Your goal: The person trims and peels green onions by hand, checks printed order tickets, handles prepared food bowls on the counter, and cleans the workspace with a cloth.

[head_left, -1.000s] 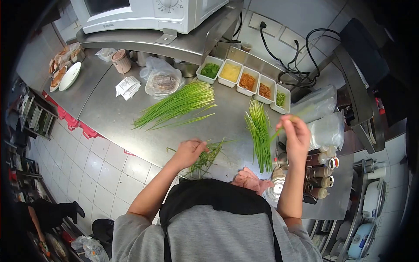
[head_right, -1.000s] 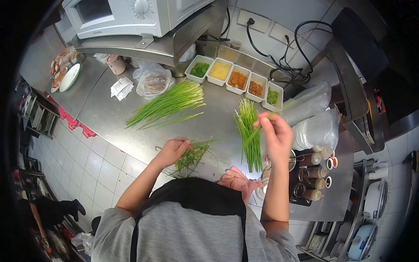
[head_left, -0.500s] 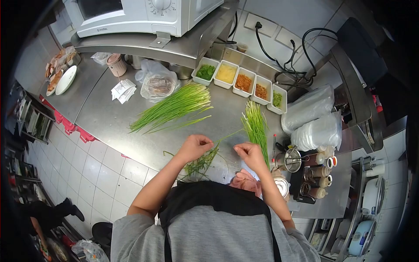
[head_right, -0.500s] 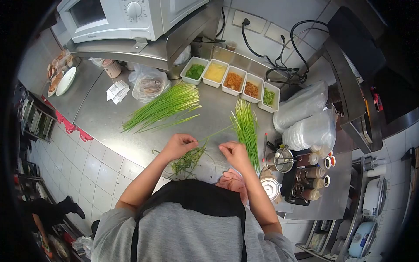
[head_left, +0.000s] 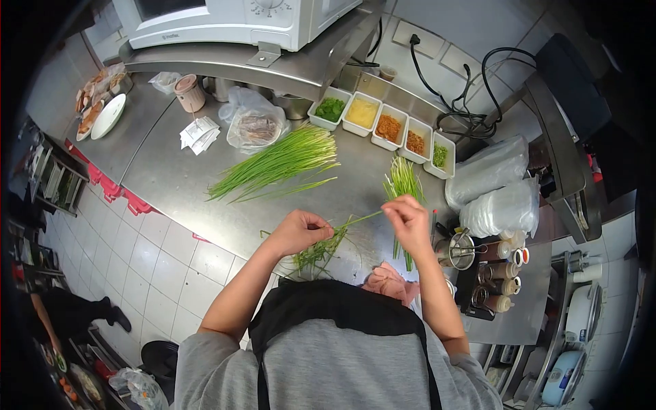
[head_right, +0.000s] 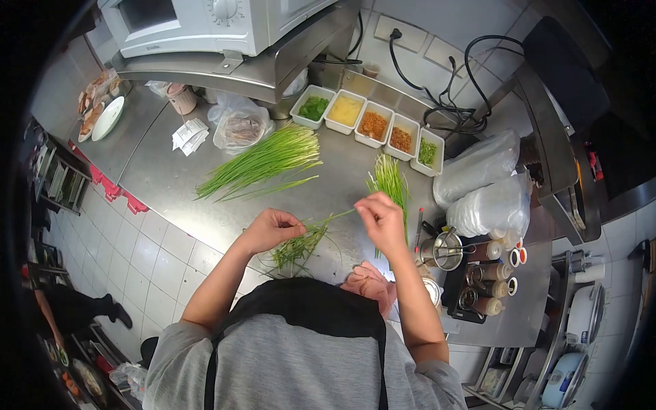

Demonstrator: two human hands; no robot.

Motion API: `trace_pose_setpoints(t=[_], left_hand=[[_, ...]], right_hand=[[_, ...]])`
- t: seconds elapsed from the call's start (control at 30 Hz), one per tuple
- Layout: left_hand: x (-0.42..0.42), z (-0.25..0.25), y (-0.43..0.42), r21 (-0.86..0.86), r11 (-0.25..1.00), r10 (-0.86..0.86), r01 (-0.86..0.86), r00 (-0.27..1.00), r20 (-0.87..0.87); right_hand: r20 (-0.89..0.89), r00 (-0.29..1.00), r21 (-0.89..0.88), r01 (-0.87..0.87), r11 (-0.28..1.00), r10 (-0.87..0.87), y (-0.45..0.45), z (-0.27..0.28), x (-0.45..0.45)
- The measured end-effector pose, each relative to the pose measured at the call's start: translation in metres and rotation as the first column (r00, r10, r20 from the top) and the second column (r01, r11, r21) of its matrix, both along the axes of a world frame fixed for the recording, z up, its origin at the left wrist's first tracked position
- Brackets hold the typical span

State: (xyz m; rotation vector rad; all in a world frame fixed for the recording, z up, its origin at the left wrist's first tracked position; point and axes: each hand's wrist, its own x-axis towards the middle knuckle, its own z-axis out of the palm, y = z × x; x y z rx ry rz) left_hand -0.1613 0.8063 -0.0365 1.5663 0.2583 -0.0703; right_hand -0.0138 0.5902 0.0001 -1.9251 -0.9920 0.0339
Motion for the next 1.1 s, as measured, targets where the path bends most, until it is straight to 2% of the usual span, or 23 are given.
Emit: trace_pose_setpoints(t=[0.03,0.1,0.13,0.2,0.23,0.3,0.37,0.47,0.57,0.67,0.7,0.8,0.87,0.9,0.93,0.97,1.0,1.03,1.1], left_hand=[[-0.001,-0.001,0.002,-0.025,1.0,0.006,-0.006,1.0,-0.001],[-0.002,-0.005,0.009,-0.073,0.997,0.022,-0.022,1.0,-0.006],[-0.003,-0.001,0.012,-0.121,0.993,0.005,-0.005,1.0,-0.004],[0.0,0.009,0.009,-0.215,0.976,-0.033,0.034,0.999,0.005],[0.002,0.012,0.007,-0.246,0.967,-0.065,0.067,0.998,0.014],[0.008,0.017,0.0,-0.308,0.941,-0.133,0.14,0.99,0.045],[0.015,0.012,-0.008,-0.256,0.946,-0.188,0.199,0.98,0.068],[0.015,0.007,-0.011,-0.261,0.943,-0.203,0.206,0.978,0.038],[0.008,0.009,-0.007,-0.284,0.948,-0.146,0.141,0.989,0.002],[-0.005,0.005,0.004,-0.286,0.956,-0.078,0.065,0.996,-0.037],[-0.007,0.003,0.006,-0.286,0.957,-0.059,0.041,0.997,-0.053],[-0.007,-0.006,0.008,-0.228,0.974,-0.016,0.015,1.0,-0.006],[-0.006,-0.002,0.005,-0.009,0.998,0.056,-0.056,0.998,0.003],[-0.005,0.0,0.003,0.1,0.991,0.092,-0.094,0.996,0.016],[-0.004,0.002,0.0,0.134,0.986,0.093,-0.096,0.995,0.027],[-0.003,0.003,-0.003,0.168,0.981,0.091,-0.097,0.995,0.039],[-0.002,0.005,-0.008,0.201,0.975,0.085,-0.094,0.995,0.051],[-0.001,0.011,-0.012,0.224,0.972,0.058,-0.066,0.998,0.039],[0.002,0.027,-0.022,0.27,0.963,-0.003,-0.003,1.0,0.019]], right_hand=[[-0.19,0.982,0.089,0.034,0.995,-0.017,-0.002,-0.005,0.002],[-0.547,0.837,0.233,0.147,0.961,0.004,-0.012,-0.017,0.011],[-0.615,0.788,0.067,0.02,0.998,0.025,-0.013,-0.015,0.009],[-0.734,0.679,-0.233,-0.269,0.934,0.012,-0.018,-0.006,-0.002],[-0.692,0.716,-0.275,-0.382,0.882,0.095,-0.016,-0.012,-0.009],[-0.757,0.621,-0.019,-0.331,0.944,0.203,-0.005,-0.015,-0.027],[-0.763,0.563,0.234,-0.22,0.947,0.319,0.007,-0.022,-0.036],[-0.627,0.728,0.318,-0.084,0.944,0.277,0.018,-0.023,-0.038],[-0.644,0.704,0.465,0.051,0.884,0.298,0.01,-0.02,-0.025],[-0.682,0.7,0.436,0.155,0.887,0.213,-0.005,-0.011,-0.014],[-0.641,0.715,0.462,0.067,0.884,0.281,-0.011,-0.014,-0.011],[-0.636,0.729,0.449,0.083,0.889,0.253,-0.011,-0.004,-0.017],[-0.453,0.882,0.395,0.328,0.858,-0.129,-0.011,0.004,-0.013],[-0.336,0.885,0.39,0.442,0.808,-0.323,-0.011,0.01,-0.01],[-0.06,0.94,0.315,0.338,0.887,-0.336,-0.01,0.02,-0.01],[0.218,0.929,0.204,0.256,0.945,-0.298,-0.01,0.033,-0.012],[0.474,0.855,0.066,0.206,0.976,-0.212,-0.009,0.039,-0.015],[0.372,0.928,-0.032,0.008,0.999,0.004,-0.003,0.032,-0.022],[0.332,0.926,-0.173,-0.127,0.977,0.179,0.009,0.016,-0.043]])
